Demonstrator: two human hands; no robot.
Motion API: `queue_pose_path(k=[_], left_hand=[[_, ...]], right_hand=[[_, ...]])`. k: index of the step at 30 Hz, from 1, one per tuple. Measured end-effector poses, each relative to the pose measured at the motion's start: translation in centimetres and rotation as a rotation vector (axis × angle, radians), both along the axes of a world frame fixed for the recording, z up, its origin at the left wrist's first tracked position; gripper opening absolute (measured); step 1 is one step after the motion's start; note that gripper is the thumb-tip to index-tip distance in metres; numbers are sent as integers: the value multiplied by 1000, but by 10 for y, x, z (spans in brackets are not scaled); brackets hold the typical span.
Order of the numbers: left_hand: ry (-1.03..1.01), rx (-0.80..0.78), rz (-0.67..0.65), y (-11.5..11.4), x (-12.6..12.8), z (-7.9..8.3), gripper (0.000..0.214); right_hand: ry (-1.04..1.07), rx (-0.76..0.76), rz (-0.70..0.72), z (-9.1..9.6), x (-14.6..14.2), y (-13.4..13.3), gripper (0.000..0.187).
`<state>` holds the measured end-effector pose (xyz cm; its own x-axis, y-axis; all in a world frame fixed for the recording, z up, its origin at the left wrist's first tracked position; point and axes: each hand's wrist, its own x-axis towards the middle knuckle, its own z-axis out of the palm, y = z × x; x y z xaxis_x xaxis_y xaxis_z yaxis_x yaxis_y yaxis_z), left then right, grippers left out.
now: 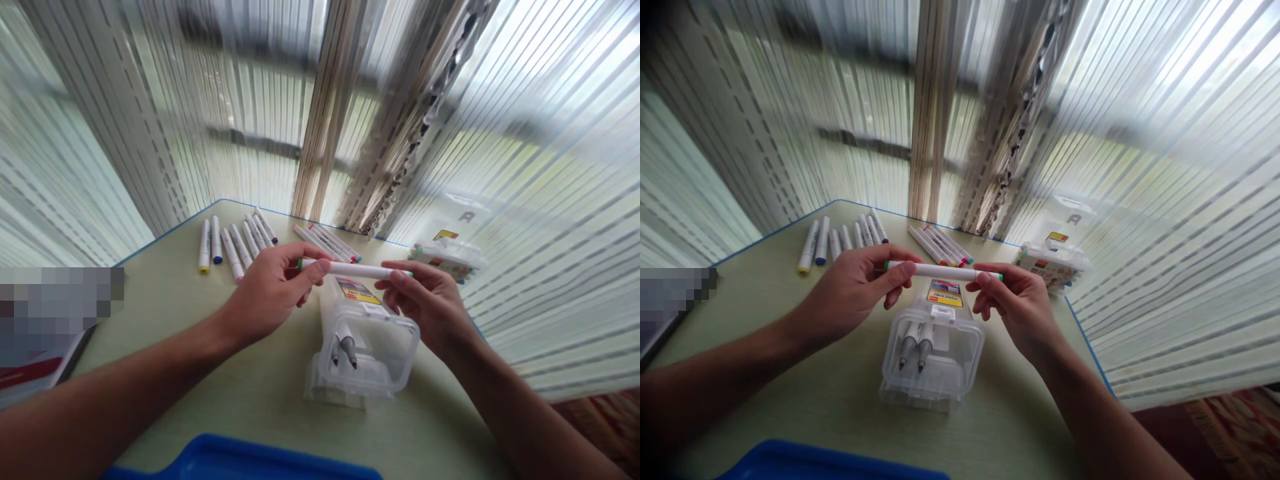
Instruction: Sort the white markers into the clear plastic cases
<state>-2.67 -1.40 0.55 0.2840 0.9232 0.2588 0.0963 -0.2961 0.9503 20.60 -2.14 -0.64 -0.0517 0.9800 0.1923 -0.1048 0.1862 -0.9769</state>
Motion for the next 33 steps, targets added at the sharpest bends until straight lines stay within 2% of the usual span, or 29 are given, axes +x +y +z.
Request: queue_pose_path(k=[7,14,26,33], left_hand=[[-164,-106,-18,5,1,-1,25],[-328,-184,-14,5,3,-2,26],[-10,-56,-12,2,0,-3,25],[22,-31,-28,1,1,-3,26]], right_hand=[[77,-32,62,3,2,1,21],[125,-81,50,4,3,3,24],[52,-7,31,-1,1,2,13],[64,-22,36,-1,0,2,15]])
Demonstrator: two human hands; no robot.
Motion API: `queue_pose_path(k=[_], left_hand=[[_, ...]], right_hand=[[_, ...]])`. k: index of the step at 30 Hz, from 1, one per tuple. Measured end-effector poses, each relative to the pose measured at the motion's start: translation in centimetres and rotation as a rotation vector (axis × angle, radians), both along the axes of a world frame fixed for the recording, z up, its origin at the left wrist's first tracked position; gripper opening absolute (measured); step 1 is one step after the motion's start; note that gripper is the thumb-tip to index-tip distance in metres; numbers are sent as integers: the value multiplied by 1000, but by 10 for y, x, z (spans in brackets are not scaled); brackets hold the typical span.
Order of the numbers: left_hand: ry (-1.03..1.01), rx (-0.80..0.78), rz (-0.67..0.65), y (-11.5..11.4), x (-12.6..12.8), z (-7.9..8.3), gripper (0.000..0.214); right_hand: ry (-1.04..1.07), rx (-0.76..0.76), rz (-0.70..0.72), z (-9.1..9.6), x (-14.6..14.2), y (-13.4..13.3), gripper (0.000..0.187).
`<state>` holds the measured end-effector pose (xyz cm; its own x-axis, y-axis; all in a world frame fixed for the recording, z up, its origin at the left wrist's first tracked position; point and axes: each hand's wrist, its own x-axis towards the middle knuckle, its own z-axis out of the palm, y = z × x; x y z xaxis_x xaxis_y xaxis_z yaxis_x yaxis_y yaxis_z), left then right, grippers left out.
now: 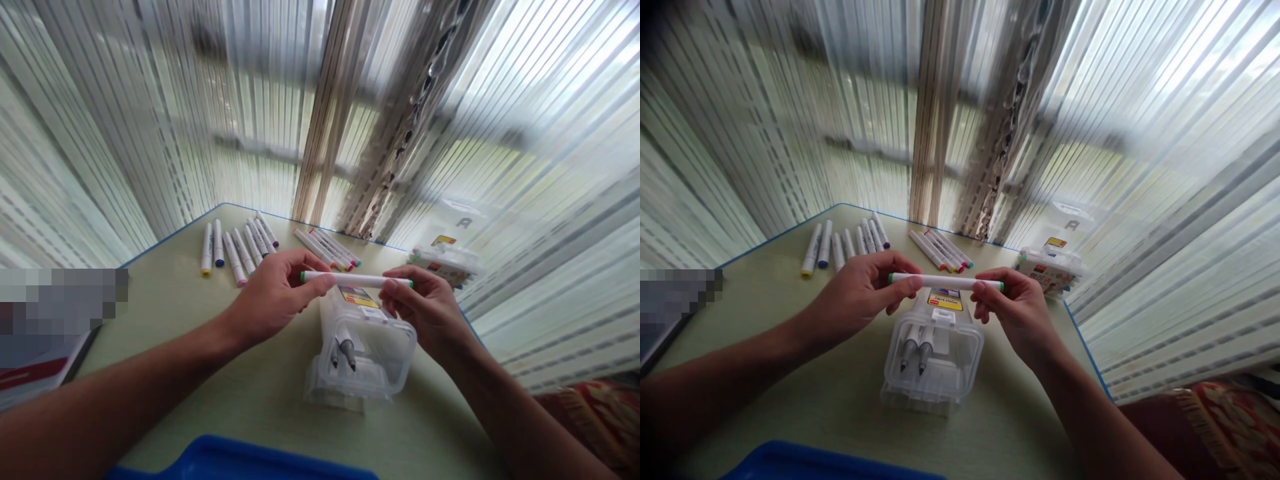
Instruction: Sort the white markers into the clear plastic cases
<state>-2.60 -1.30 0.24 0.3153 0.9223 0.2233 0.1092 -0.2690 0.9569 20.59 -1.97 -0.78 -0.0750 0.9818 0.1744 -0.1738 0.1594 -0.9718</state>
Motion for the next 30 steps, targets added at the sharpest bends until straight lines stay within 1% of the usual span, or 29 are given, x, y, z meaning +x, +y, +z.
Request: queue_pose_path(k=[5,9,14,18,22,30], left_hand=[[-69,-35,11,1,0,2,22],[-165,-83,12,2,1,4,21],[-306,-188,6,3,2,3,20],[-367,-233,1,4,2,2,22],[-355,-223,6,4,2,2,22],[-188,-87,-23,5,0,0,24]], right_hand=[[28,0,8,0,2,1,11],[47,3,14,0,4,2,15],[111,-42,36,2,4,2,21],[154,-58,50,4,5,2,25],[175,-66,47,4,5,3,27],[128,-21,23,1,5,4,17]])
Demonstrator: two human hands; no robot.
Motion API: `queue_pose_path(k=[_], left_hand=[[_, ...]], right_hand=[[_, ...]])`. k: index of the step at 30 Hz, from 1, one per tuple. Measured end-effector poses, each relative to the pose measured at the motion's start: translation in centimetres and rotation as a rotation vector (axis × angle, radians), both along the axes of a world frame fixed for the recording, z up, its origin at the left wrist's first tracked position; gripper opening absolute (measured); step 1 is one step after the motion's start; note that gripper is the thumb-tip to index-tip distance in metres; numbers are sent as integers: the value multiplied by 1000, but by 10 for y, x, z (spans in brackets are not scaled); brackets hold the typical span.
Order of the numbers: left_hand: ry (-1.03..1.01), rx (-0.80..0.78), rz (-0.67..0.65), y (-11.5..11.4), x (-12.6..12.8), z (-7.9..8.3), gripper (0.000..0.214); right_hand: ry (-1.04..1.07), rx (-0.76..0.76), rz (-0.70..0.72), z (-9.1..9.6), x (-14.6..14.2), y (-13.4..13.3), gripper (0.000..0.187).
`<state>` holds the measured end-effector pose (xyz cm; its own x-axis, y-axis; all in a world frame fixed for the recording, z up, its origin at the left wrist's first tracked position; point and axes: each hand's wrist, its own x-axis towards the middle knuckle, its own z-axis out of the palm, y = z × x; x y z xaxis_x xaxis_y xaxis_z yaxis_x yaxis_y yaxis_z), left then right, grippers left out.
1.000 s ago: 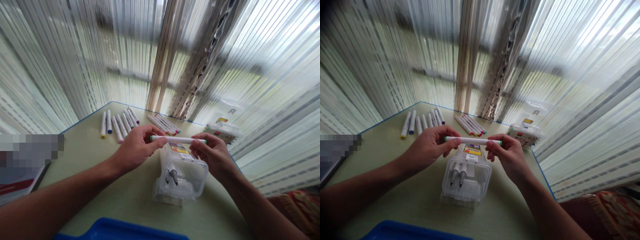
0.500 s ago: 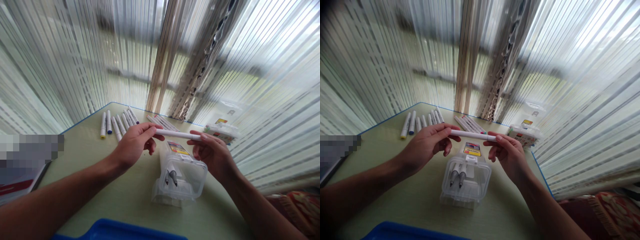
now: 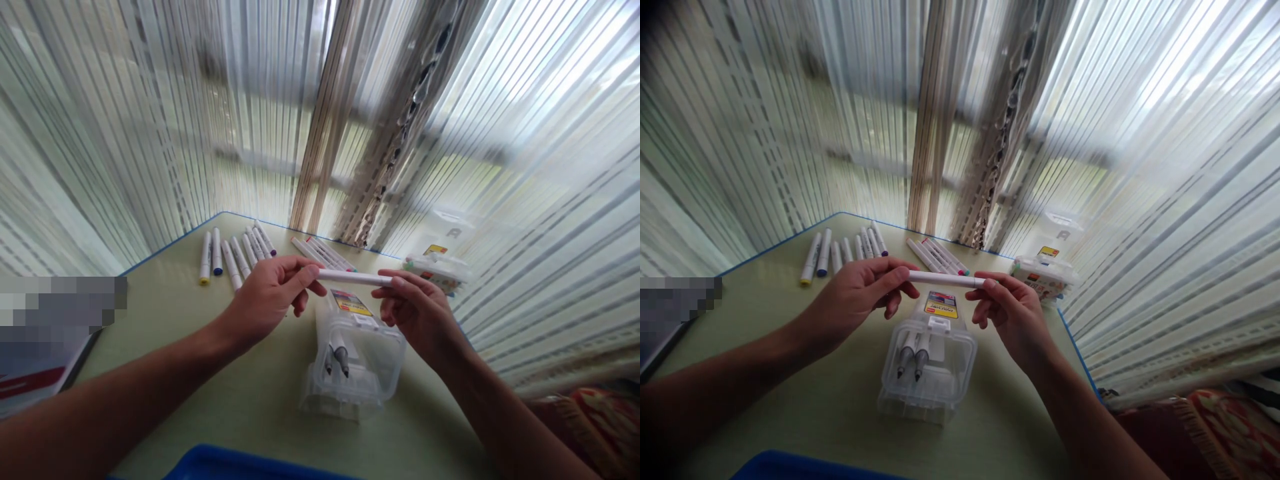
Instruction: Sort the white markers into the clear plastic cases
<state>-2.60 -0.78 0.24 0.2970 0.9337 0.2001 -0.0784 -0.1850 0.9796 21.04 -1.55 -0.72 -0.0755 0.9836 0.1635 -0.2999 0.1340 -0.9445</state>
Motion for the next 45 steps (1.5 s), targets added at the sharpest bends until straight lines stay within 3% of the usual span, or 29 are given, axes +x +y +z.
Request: queue_pose_path(k=[12,21,31,45], left_hand=[[200,103,51,-2,-2,-5,29],[171,81,62,-2,-1,-3,30],[-1,-23,90,1,1,0,28],[179,107,49,-3,-1,-2,26]], right_hand=[[-131,78,-36,-5,-1,-2,14],[-90,27,-13,-1,-2,-2,15],[-32,-28,28,5,-1,-3,25],[-140,40,-42,-3,-2,-2,15]])
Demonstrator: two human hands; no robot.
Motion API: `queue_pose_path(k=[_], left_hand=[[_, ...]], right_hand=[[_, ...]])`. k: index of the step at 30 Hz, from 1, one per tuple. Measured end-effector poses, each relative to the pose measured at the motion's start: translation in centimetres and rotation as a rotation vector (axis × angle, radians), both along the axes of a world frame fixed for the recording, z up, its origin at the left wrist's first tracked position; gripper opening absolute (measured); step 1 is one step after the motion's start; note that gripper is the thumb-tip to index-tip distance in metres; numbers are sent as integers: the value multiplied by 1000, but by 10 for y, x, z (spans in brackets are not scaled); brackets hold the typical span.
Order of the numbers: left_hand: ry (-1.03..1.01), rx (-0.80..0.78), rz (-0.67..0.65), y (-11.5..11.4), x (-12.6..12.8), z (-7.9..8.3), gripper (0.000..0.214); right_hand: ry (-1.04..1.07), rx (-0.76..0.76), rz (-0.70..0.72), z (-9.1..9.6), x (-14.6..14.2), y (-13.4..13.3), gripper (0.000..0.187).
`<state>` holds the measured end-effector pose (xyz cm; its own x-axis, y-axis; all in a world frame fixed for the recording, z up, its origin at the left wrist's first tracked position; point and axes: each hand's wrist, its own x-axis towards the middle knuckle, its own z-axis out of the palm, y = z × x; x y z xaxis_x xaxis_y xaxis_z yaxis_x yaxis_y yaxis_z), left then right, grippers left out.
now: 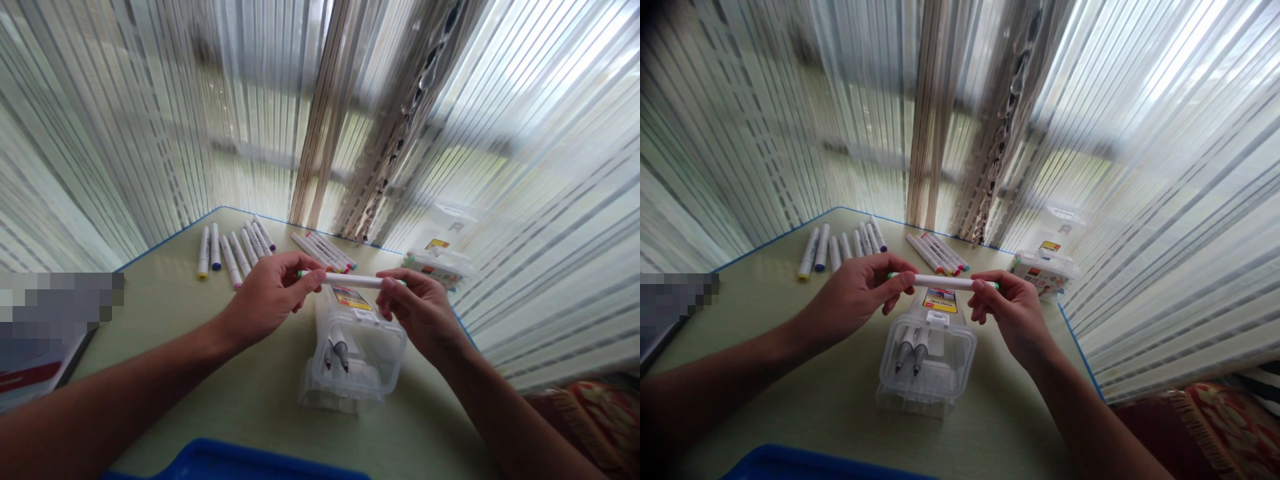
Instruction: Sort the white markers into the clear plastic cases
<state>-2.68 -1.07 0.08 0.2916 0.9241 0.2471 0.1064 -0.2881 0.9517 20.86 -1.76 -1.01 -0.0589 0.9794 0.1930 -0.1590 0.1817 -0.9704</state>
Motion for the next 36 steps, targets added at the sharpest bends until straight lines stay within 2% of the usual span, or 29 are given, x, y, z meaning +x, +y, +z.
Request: queue_pose_path(k=[8,28,36], left_hand=[[77,51,5,-1,-1,0,24],[-196,-141,26,2,3,3,28],[-96,-69,-6,2,0,1,26]], right_hand=[[-9,-4,12,-1,0,0,13],[82,-66,66,6,3,-1,27],[46,-31,36,5,0,-2,19]])
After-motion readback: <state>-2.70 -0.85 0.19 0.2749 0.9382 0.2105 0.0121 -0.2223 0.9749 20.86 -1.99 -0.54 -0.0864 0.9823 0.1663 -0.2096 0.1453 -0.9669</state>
